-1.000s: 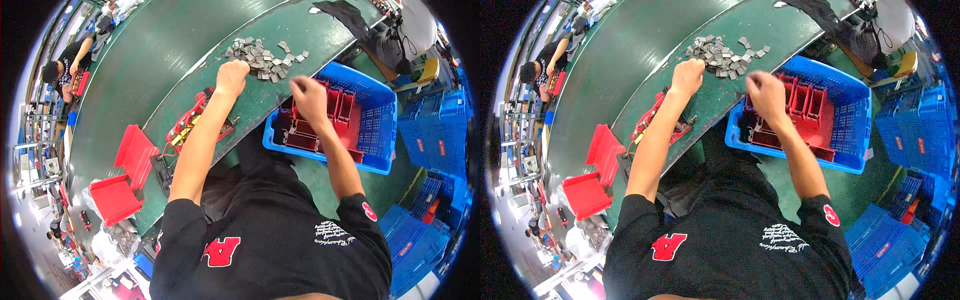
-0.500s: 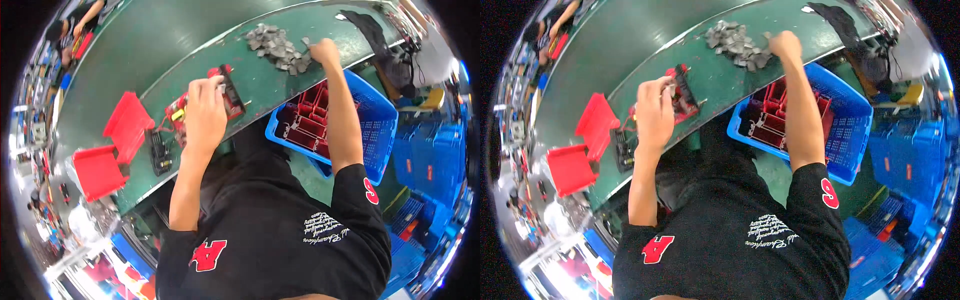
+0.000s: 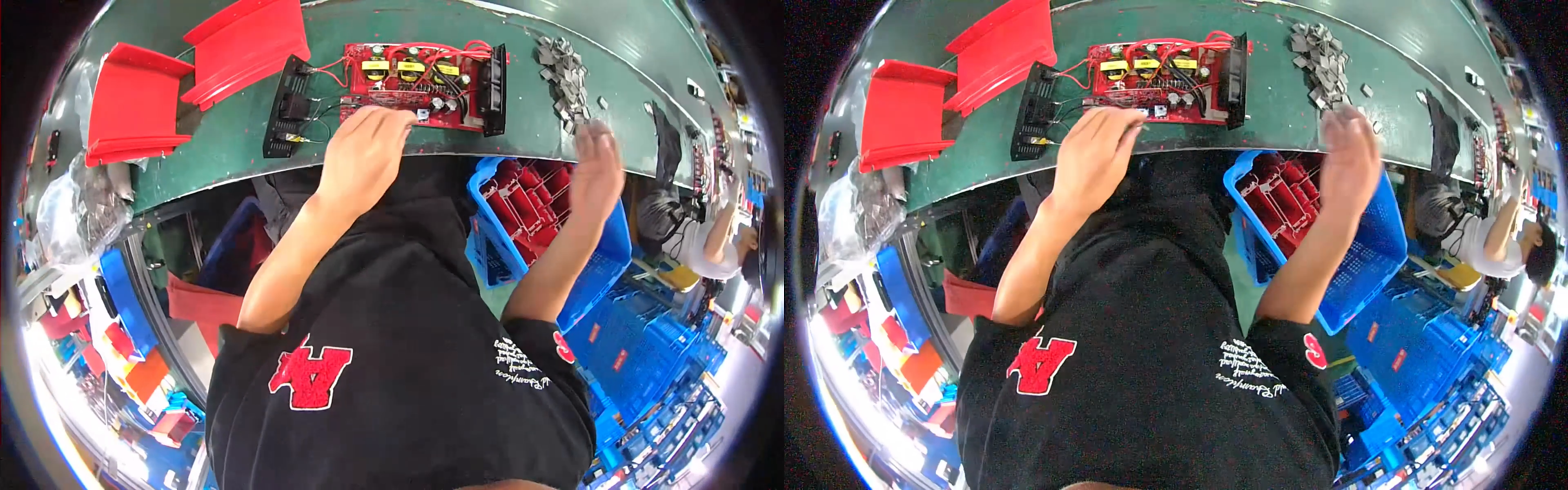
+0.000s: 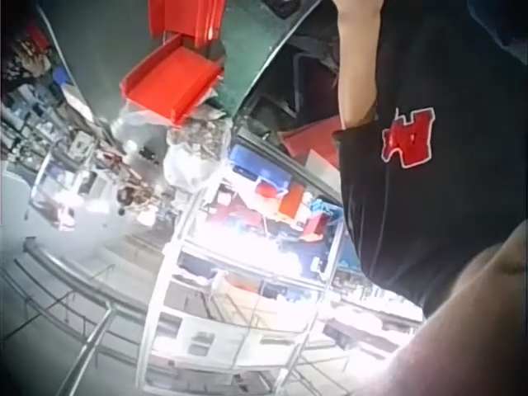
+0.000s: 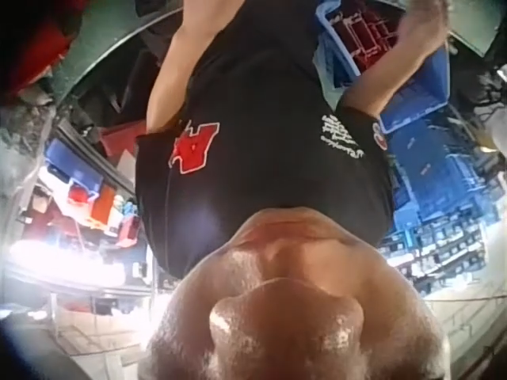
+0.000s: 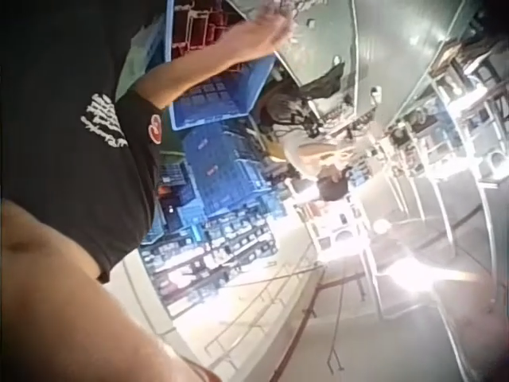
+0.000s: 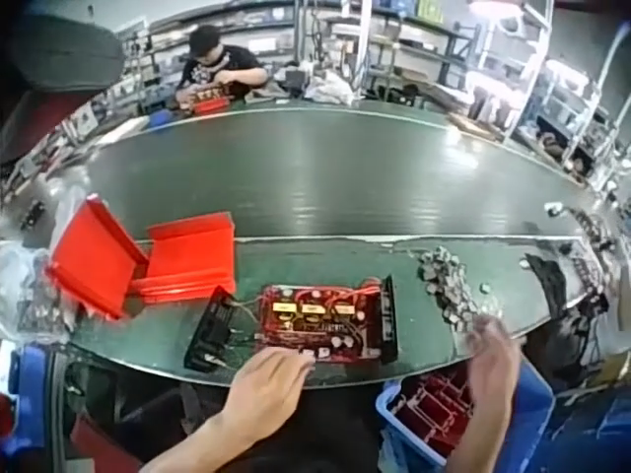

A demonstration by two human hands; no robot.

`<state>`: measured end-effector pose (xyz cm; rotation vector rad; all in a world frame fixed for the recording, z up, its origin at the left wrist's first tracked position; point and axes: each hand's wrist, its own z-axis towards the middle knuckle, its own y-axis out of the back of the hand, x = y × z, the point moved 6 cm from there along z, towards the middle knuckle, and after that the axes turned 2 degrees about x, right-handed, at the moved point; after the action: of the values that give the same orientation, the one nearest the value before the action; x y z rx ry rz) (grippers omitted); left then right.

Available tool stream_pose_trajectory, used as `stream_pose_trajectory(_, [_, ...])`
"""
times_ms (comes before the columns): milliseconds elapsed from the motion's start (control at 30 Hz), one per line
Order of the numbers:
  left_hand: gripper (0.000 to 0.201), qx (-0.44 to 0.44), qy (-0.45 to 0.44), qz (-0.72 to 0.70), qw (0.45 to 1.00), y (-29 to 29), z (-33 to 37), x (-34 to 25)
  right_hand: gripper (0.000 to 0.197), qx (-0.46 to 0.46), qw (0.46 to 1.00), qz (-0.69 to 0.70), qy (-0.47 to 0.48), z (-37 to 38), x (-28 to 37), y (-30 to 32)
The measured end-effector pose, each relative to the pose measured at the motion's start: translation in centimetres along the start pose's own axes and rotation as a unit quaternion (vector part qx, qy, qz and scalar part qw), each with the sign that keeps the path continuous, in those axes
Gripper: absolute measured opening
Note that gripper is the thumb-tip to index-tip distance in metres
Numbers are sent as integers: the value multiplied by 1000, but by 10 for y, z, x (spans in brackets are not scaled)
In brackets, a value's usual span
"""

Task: Assembling electronic components onto red plastic circuit board bases on a production line.

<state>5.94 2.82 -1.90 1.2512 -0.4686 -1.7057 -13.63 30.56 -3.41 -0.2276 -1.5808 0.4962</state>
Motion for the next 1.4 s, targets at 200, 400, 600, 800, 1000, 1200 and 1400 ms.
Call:
stream_pose_trajectory(200, [24, 24, -138, 129, 982, -19, 21, -3, 16, 61, 974, -179, -123, -93, -49, -81])
stream_pose_trajectory(400, [25, 32, -113, 84, 990, -21, 29, 12, 19, 167, 872, -454, 71, -92, -67, -119])
stream_pose_trajectory(600, [35, 86, -124, 136, 979, -11, 42, 19, 15, 198, 829, -488, 188, -74, -87, -141])
stream_pose_trajectory(800, [40, 116, -118, 118, 979, -19, 44, 20, 24, 161, 740, -590, 280, -79, -90, -152])
stream_pose_trajectory(1000, [43, 93, -102, 111, 984, -27, 48, 15, 30, 79, 828, -512, 213, -73, -68, -133])
stream_pose_trajectory(1200, [46, 124, -64, 100, 985, -32, 54, 22, 27, -17, 874, -457, 165, -74, -48, -92])
stream_pose_trajectory(1400, [42, 54, -63, 112, 990, -22, 47, 15, 54, 32, 819, -565, 95, -20, -51, -95])
